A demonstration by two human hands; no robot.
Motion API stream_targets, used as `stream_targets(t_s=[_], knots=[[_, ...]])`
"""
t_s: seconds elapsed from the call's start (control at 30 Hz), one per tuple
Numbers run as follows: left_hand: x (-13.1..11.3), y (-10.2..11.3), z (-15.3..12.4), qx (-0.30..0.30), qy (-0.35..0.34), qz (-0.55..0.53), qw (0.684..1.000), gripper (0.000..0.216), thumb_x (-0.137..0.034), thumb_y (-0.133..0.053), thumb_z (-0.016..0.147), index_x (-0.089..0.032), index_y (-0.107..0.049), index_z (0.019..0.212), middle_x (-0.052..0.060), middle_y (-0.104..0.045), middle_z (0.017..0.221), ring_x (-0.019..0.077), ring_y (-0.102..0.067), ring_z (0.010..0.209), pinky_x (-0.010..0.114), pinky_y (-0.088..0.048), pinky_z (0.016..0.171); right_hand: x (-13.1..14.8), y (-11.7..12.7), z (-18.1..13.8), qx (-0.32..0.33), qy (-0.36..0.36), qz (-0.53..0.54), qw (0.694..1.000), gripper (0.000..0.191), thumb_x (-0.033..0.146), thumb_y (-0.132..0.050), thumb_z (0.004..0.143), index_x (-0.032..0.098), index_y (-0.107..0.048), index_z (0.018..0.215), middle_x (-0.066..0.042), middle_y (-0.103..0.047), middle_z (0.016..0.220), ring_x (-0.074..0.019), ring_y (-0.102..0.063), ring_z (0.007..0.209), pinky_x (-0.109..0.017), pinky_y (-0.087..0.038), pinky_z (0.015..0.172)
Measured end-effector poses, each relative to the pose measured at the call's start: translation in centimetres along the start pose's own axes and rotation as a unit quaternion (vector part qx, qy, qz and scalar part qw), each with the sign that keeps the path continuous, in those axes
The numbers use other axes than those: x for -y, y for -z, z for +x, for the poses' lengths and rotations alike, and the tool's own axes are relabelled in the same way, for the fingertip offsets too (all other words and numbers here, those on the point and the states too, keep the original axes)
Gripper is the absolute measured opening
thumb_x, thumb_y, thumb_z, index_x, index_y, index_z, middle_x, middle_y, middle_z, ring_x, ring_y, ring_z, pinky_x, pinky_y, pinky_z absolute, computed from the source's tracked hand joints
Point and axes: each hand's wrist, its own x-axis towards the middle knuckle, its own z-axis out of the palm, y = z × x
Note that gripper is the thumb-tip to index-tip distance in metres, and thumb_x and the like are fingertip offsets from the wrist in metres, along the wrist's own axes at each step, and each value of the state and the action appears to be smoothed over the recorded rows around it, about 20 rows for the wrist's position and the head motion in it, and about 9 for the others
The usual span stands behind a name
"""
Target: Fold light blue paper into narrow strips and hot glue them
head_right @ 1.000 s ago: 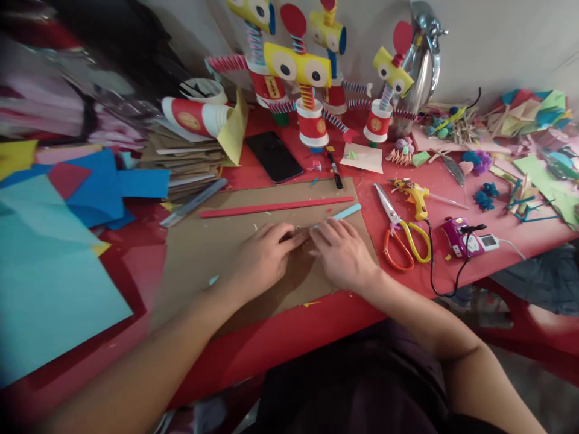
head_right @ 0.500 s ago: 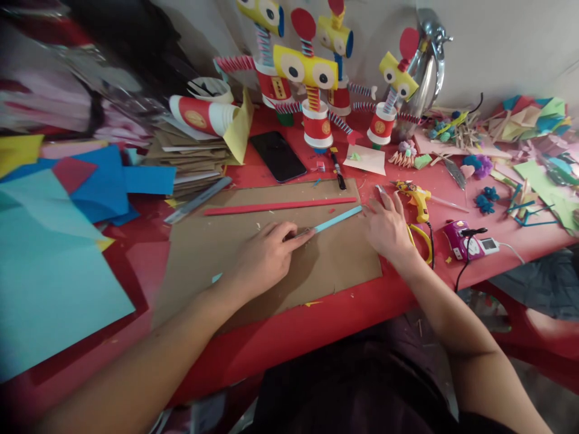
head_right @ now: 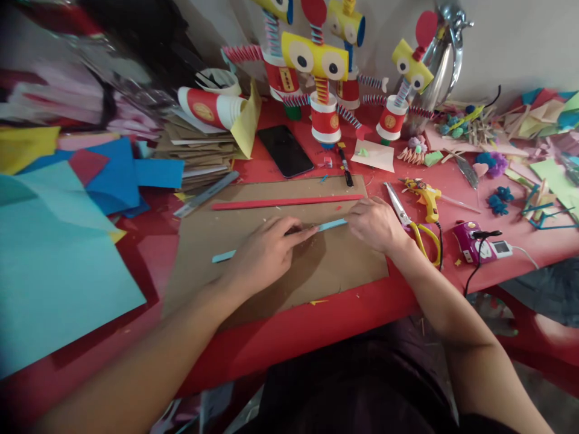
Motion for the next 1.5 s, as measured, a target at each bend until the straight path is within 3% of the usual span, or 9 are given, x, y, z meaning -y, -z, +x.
stream_targets(t_s=[0.27,0.47,0.6,0.97,1.33,1.5], knots=[[-0.3,0.1,0.2,0.012,-0.004,0.014,1.000,0.057,0.003,-0.042,0.083,-0.023,-0.064,0.128,0.010,-0.062,0.108,0.0244,-0.054,0.097,0.040,-0.051,0.086,0.4,-0.5,-0.2,0.016,0.008,-0.061,0.998,0.031,0.020,-0.043,0.097,0.022,-0.074,0.093,-0.006,-0.075,0.095,-0.0219,-0.064,0.086,-0.037,-0.046,0.077],[-0.4,0.0,0.2,0.039,0.004,0.052,0.998,0.064,0.001,-0.041,0.085,-0.033,-0.057,0.137,0.007,-0.061,0.110,0.0233,-0.052,0.096,0.037,-0.048,0.082,0.5,-0.7,-0.3,0.005,0.006,-0.029,1.000,0.031,0.016,-0.043,0.096,0.020,-0.074,0.093,-0.009,-0.074,0.094,-0.0229,-0.062,0.084,-0.037,-0.043,0.074],[-0.6,0.1,0.3,0.060,0.007,0.057,0.997,0.066,0.001,-0.039,0.086,-0.034,-0.053,0.141,0.008,-0.060,0.115,0.0240,-0.051,0.098,0.038,-0.047,0.083,0.7,-0.7,-0.5,0.002,0.014,-0.078,0.997,0.031,0.013,-0.044,0.095,0.021,-0.074,0.095,-0.008,-0.073,0.092,-0.0216,-0.061,0.082,-0.036,-0.042,0.072],[-0.9,0.4,0.4,0.076,0.022,0.054,0.995,0.065,0.000,-0.039,0.087,-0.033,-0.054,0.140,0.009,-0.059,0.116,0.0248,-0.050,0.101,0.040,-0.045,0.086,0.7,-1.3,-0.6,-0.066,0.070,-0.187,0.978,0.025,0.010,-0.049,0.095,0.015,-0.072,0.086,-0.008,-0.073,0.082,-0.0191,-0.059,0.074,-0.032,-0.040,0.070],[-0.8,0.2,0.3,0.077,0.028,0.054,0.995,0.060,-0.004,-0.040,0.090,-0.034,-0.055,0.139,0.008,-0.059,0.117,0.0241,-0.050,0.103,0.038,-0.045,0.088,-0.1,-0.6,0.0,-0.021,0.103,-0.170,0.980,0.034,0.008,-0.041,0.097,0.016,-0.072,0.088,-0.008,-0.073,0.085,-0.0194,-0.061,0.079,-0.034,-0.044,0.078],[-0.9,0.4,0.4,0.083,0.038,0.053,0.994,0.062,-0.002,-0.040,0.089,-0.035,-0.054,0.140,0.008,-0.060,0.117,0.0244,-0.051,0.102,0.038,-0.045,0.085,-0.4,-0.6,-1.1,-0.017,0.081,-0.158,0.984,0.032,0.010,-0.042,0.097,0.016,-0.073,0.102,-0.009,-0.074,0.098,-0.0221,-0.063,0.093,-0.036,-0.046,0.086]])
